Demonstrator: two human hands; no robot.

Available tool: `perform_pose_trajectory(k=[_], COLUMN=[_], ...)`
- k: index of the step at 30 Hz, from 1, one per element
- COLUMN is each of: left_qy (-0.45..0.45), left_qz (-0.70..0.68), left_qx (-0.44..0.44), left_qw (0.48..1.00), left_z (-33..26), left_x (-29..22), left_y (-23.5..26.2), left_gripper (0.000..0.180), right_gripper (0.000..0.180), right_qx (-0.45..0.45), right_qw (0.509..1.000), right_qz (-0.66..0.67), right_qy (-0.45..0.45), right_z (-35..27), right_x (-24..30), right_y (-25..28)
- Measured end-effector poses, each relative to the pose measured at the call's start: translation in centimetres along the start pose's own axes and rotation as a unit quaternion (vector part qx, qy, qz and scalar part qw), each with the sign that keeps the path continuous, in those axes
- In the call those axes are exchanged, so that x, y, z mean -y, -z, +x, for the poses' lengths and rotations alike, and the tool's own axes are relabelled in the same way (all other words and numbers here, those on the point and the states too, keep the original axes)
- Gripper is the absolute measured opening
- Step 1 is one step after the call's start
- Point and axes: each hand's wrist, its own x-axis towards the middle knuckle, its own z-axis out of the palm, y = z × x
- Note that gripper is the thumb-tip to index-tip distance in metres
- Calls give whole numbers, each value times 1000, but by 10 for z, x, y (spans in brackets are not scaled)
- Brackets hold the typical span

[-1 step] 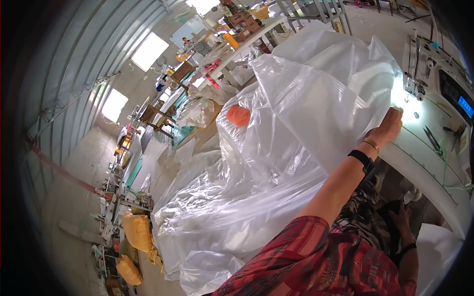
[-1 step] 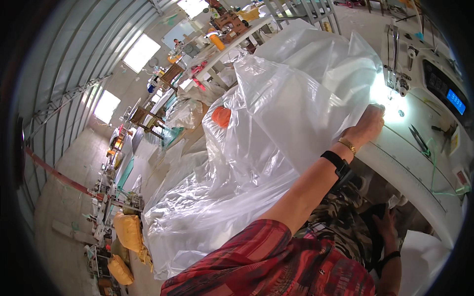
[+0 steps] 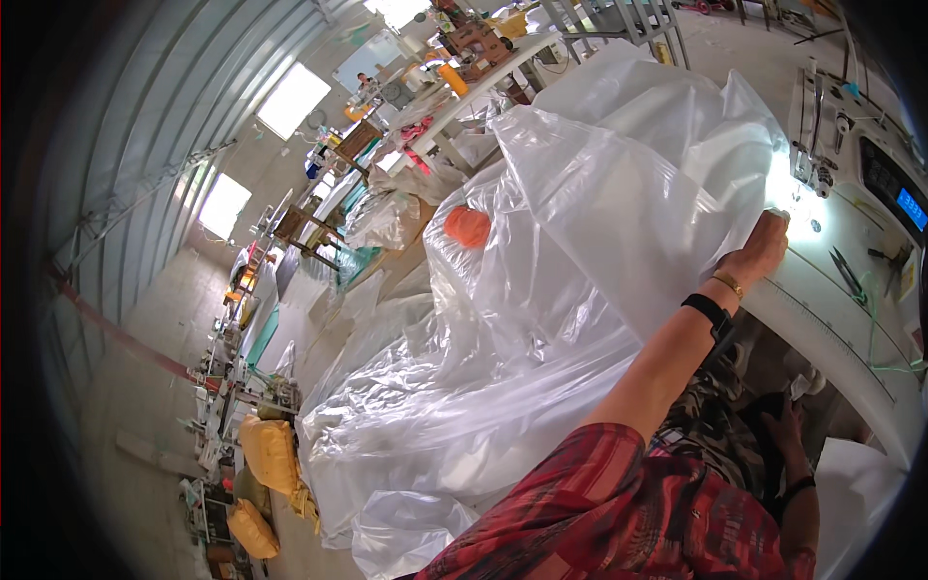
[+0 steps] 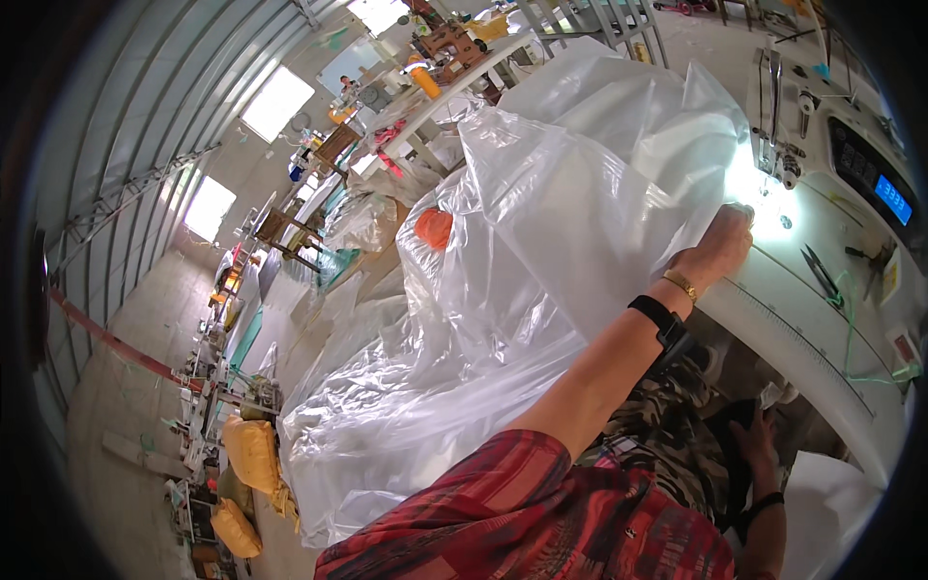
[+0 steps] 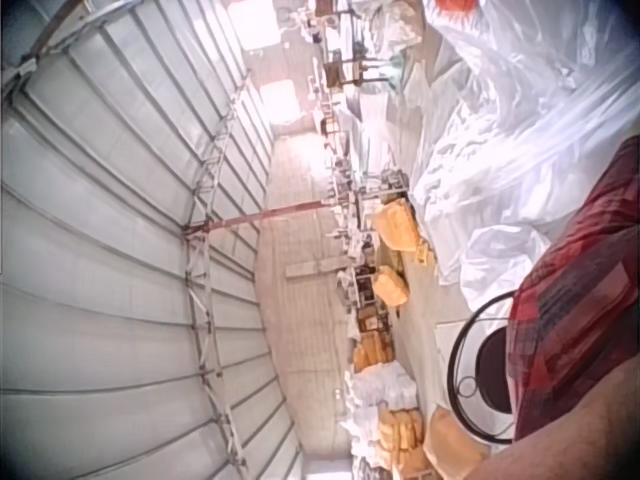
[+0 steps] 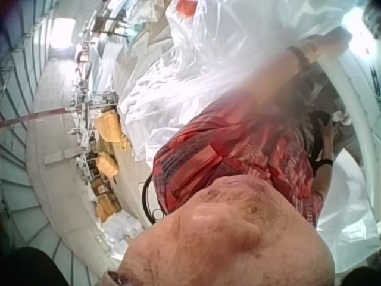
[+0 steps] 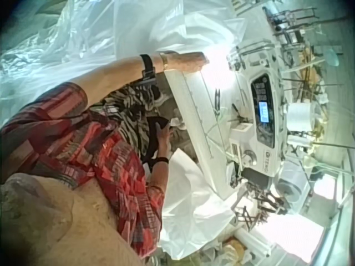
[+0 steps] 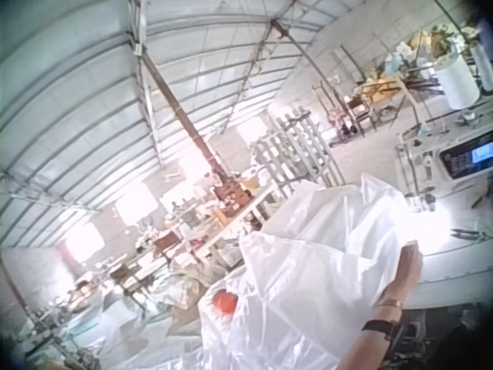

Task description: Sewing and aligning large white plastic sheets using an industrial sewing machine.

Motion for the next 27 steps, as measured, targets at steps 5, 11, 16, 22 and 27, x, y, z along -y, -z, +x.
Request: perform_pose_trajectory(k=[5, 11, 16, 22, 27], left_qy=[-20, -7, -13, -30, 10], left_qz=[-35, -5, 0, 22, -29], left_qx=[-30, -19, -23, -31, -3], left_qw=[999, 1000, 1000, 999, 1000], left_z=[1, -1, 0, 1, 0], left_x=[4, 2, 1, 1, 0], left_y=[-9, -6, -3, -2, -1], left_gripper=[10, 9, 10, 12, 12], right_gripper=[95, 94, 92, 90, 90], right_qx=[-1, 10, -1, -1, 2], right_qw=[1000, 1000, 1000, 1000, 1000], right_qz=[-4, 7, 11, 16, 20], right_qy=[2, 3, 19, 22, 12], right_z=[7, 14, 15, 14, 11], right_x=[-8, -14, -16, -16, -13], right_y=[-3, -5, -6, -4, -2])
